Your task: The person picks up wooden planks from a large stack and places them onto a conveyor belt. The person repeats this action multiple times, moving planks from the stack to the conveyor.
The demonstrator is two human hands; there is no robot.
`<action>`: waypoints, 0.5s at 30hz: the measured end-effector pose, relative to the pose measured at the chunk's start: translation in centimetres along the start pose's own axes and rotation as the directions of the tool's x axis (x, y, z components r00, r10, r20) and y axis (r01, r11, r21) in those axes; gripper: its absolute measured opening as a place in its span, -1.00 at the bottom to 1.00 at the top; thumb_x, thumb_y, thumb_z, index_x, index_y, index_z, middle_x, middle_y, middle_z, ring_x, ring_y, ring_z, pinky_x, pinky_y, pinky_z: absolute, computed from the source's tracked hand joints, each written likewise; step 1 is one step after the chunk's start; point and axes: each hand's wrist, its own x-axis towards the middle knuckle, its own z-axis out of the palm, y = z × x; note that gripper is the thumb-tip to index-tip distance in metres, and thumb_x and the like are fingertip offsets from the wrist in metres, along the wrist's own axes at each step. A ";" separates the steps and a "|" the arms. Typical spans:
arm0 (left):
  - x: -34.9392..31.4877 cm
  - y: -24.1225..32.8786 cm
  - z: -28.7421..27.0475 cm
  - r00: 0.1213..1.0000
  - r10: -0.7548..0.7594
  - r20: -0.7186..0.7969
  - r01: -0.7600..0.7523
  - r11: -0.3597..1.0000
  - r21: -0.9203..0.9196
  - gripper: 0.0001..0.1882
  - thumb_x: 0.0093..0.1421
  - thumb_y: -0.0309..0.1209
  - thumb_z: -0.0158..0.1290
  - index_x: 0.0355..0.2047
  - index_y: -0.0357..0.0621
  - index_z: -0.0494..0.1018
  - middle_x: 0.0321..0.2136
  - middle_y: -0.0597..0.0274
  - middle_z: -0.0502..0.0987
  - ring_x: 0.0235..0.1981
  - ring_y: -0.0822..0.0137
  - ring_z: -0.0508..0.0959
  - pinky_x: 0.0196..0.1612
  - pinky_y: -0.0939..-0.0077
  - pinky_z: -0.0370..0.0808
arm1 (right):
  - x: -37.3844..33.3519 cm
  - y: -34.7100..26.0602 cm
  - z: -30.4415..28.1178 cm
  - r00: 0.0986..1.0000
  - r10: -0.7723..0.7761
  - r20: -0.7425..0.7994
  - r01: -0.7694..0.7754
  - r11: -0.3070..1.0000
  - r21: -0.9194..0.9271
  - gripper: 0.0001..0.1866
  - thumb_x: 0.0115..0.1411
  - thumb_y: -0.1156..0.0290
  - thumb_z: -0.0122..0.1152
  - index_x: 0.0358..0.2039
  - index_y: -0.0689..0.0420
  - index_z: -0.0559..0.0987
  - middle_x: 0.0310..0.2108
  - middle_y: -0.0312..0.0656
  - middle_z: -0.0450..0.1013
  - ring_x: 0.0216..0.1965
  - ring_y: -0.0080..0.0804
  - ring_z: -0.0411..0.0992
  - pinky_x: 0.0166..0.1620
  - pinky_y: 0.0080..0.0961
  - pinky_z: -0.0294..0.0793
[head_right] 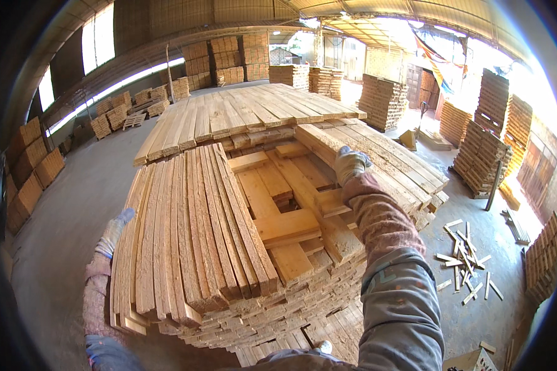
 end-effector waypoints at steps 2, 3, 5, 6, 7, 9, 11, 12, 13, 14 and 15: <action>-0.4 -0.6 -1.1 0.996 0.001 -0.085 0.001 1.000 0.023 -0.32 0.23 0.01 0.24 0.17 -0.28 0.49 0.06 0.14 0.58 0.05 0.33 0.53 0.19 0.42 0.42 | 0.6 1.6 -2.6 0.989 -0.143 0.040 0.137 0.984 0.117 -0.28 0.13 0.15 0.33 0.21 0.28 0.37 -0.05 0.09 0.57 -0.07 0.04 0.61 -0.18 0.07 0.59; -0.9 -0.6 -1.6 0.996 -0.005 -0.095 0.008 1.000 0.029 -0.31 0.24 0.01 0.23 0.18 -0.28 0.49 0.07 0.14 0.57 0.07 0.33 0.52 0.20 0.42 0.41 | 0.8 2.9 -4.3 0.975 -0.222 0.006 0.217 0.959 0.184 -0.37 0.13 0.10 0.32 0.14 0.23 0.53 -0.01 0.09 0.56 -0.09 -0.02 0.62 -0.09 -0.05 0.61; -2.1 -0.4 -2.8 0.995 -0.012 -0.100 0.016 0.999 0.041 -0.31 0.24 0.01 0.23 0.19 -0.29 0.47 0.10 0.14 0.56 0.10 0.33 0.50 0.22 0.43 0.39 | 0.7 5.0 -8.6 0.963 -0.270 0.012 0.259 0.933 0.250 -0.38 0.11 0.06 0.34 0.08 0.23 0.56 -0.16 0.07 0.62 -0.12 -0.04 0.63 -0.11 -0.12 0.62; -1.8 -0.4 -2.3 0.997 -0.013 -0.080 0.016 0.999 0.033 -0.30 0.24 0.01 0.22 0.20 -0.29 0.46 0.11 0.14 0.55 0.11 0.33 0.50 0.23 0.43 0.38 | 1.1 6.6 -8.8 0.968 -0.250 -0.008 0.246 0.948 0.202 -0.36 0.10 0.03 0.36 0.07 0.23 0.55 -0.23 0.07 0.64 -0.14 -0.05 0.64 -0.12 -0.15 0.61; -1.5 -0.4 -1.9 0.998 -0.009 -0.067 0.012 0.999 0.036 -0.30 0.25 0.01 0.22 0.20 -0.29 0.45 0.12 0.14 0.54 0.12 0.34 0.49 0.24 0.43 0.37 | 0.2 7.9 -9.4 0.987 -0.149 -0.066 0.160 0.967 0.201 -0.32 0.05 -0.01 0.42 0.02 0.25 0.51 -0.22 0.11 0.63 -0.16 -0.07 0.64 -0.14 -0.13 0.62; -1.4 -0.5 -1.7 0.998 -0.011 -0.057 0.013 0.999 0.038 -0.29 0.25 0.01 0.21 0.22 -0.30 0.44 0.15 0.13 0.52 0.15 0.34 0.47 0.26 0.43 0.35 | 2.1 8.7 -5.2 0.975 -0.180 -0.129 0.200 0.966 0.166 -0.18 0.02 0.02 0.46 0.15 0.28 0.37 -0.21 0.09 0.62 -0.21 -0.05 0.63 -0.20 -0.10 0.60; -1.1 -0.4 -1.5 0.999 -0.001 -0.044 0.003 0.999 0.033 -0.28 0.26 0.01 0.20 0.23 -0.31 0.42 0.17 0.13 0.50 0.18 0.34 0.46 0.27 0.43 0.34 | 1.5 8.0 0.1 0.998 -0.068 -0.014 0.069 0.996 0.057 -0.07 0.14 0.09 0.34 0.38 0.29 0.14 -0.10 0.11 0.56 -0.12 0.03 0.58 -0.18 0.02 0.54; -1.0 -0.3 -1.7 0.999 -0.001 -0.041 0.002 0.999 0.038 -0.27 0.26 0.01 0.20 0.24 -0.31 0.41 0.19 0.13 0.50 0.19 0.34 0.45 0.28 0.43 0.33 | 1.2 6.4 1.3 0.999 0.024 -0.035 -0.025 0.999 -0.029 -0.34 0.28 0.15 0.17 0.30 0.13 0.22 0.08 0.16 0.43 0.06 0.11 0.45 -0.01 0.25 0.40; -1.1 -0.5 -2.1 0.999 -0.010 -0.044 0.012 0.999 0.044 -0.27 0.26 0.01 0.19 0.25 -0.31 0.40 0.20 0.13 0.49 0.20 0.34 0.44 0.29 0.43 0.32 | 1.1 4.4 2.4 0.991 0.095 -0.095 -0.099 0.994 -0.048 -0.30 0.29 0.14 0.16 0.35 0.10 0.17 0.16 0.16 0.36 0.13 0.21 0.37 0.02 0.31 0.34; -1.4 -0.4 -2.4 0.999 -0.013 -0.047 0.016 0.999 0.051 -0.26 0.26 0.01 0.19 0.26 -0.31 0.40 0.21 0.13 0.48 0.22 0.34 0.43 0.30 0.43 0.31 | 1.2 3.0 3.2 0.975 0.161 -0.151 -0.172 0.983 -0.062 -0.25 0.29 0.13 0.14 0.40 0.06 0.13 0.23 0.15 0.29 0.19 0.32 0.28 0.04 0.36 0.28; -1.8 -0.1 -2.4 0.999 -0.013 -0.042 0.016 0.998 0.060 -0.26 0.27 0.01 0.18 0.26 -0.32 0.39 0.23 0.13 0.47 0.23 0.34 0.43 0.31 0.43 0.30 | 1.6 2.6 2.9 0.978 0.162 -0.132 -0.167 0.985 -0.033 -0.24 0.28 0.10 0.18 0.40 0.05 0.16 0.21 0.10 0.32 0.17 0.23 0.32 0.06 0.28 0.30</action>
